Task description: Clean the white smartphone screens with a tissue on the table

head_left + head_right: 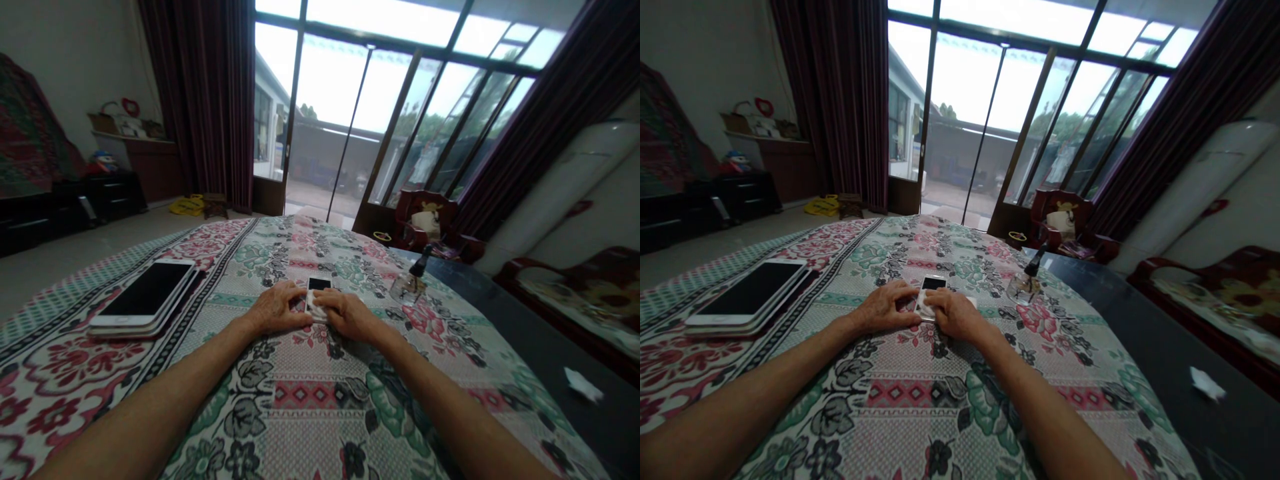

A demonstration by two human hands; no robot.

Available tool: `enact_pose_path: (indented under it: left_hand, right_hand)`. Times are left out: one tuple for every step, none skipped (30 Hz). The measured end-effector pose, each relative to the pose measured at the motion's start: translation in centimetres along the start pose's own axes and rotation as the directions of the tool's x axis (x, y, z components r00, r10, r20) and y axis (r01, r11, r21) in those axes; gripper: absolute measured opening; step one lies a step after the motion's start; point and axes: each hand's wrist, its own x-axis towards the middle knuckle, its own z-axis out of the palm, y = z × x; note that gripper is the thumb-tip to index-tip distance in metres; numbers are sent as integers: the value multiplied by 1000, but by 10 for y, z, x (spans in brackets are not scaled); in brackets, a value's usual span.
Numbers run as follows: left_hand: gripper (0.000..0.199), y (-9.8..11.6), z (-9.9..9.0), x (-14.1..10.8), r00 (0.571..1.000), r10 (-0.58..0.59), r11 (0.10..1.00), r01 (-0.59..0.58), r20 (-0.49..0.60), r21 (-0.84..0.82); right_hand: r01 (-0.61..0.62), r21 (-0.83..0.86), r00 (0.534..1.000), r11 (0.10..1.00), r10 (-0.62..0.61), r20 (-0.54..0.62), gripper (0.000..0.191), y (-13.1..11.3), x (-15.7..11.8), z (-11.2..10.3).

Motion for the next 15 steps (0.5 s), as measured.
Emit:
enact_pose_path:
  left_hand:
    - [45,0,0,0,1000,-1,1000,1,5,-1]
    - [45,1,-1,0,1000,-3,1000,3,8,0]
    - [46,1,-1,0,1000,-5,1000,5,9,1]
    - [47,1,-1,0,1000,-7,1000,7,8,2]
    - [48,1,-2,0,1000,-8,1000,8,8,1]
    - [48,1,-2,0,1000,-6,1000,7,9,-3]
    - [47,2,-2,0,1000,-3,1000,3,8,-9]
    - [47,2,-2,0,1000,2,1000,-2,8,-15]
    - [46,2,-2,-1,1000,6,1000,-6,8,-18]
    - [45,3,-2,-1,1000,6,1000,-6,6,-20]
    - [45,4,-2,-1,1000,3,1000,-3,2,-20]
    - [45,4,-2,-1,1000,-4,1000,4,-2,-21]
    - [45,5,-2,-1,1000,-12,1000,12,-6,-21]
    - [45,5,-2,-1,1000,-19,1000,19,-6,-22]
    - [45,5,-2,-1,1000,-25,999,25,-5,-23]
  right_hand:
    - [-6,-4,1000,1000,6,-7,36,4,4,1]
    - [-13,-11,1000,1000,13,-14,36,8,9,2]
    - [-23,-20,999,1000,23,-22,36,12,13,3]
    - [-36,-32,999,999,35,-31,35,16,17,4]
    - [-52,-44,998,998,50,-40,34,20,21,6]
    - [-73,-55,996,996,70,-57,34,25,24,8]
    - [-95,-64,993,993,90,-77,33,29,26,11]
    - [-116,-69,989,991,109,-102,33,33,28,13]
    - [-138,-70,983,988,128,-131,33,36,30,16]
    - [-158,-68,976,985,145,-164,33,38,30,18]
    - [-176,-64,968,982,160,-195,34,40,30,20]
    - [-187,-61,961,980,170,-216,34,40,29,21]
    - [-193,-59,959,979,176,-224,34,40,28,21]
    - [-195,-61,959,979,177,-223,33,38,26,21]
    - [-193,-66,961,979,175,-213,32,36,23,20]
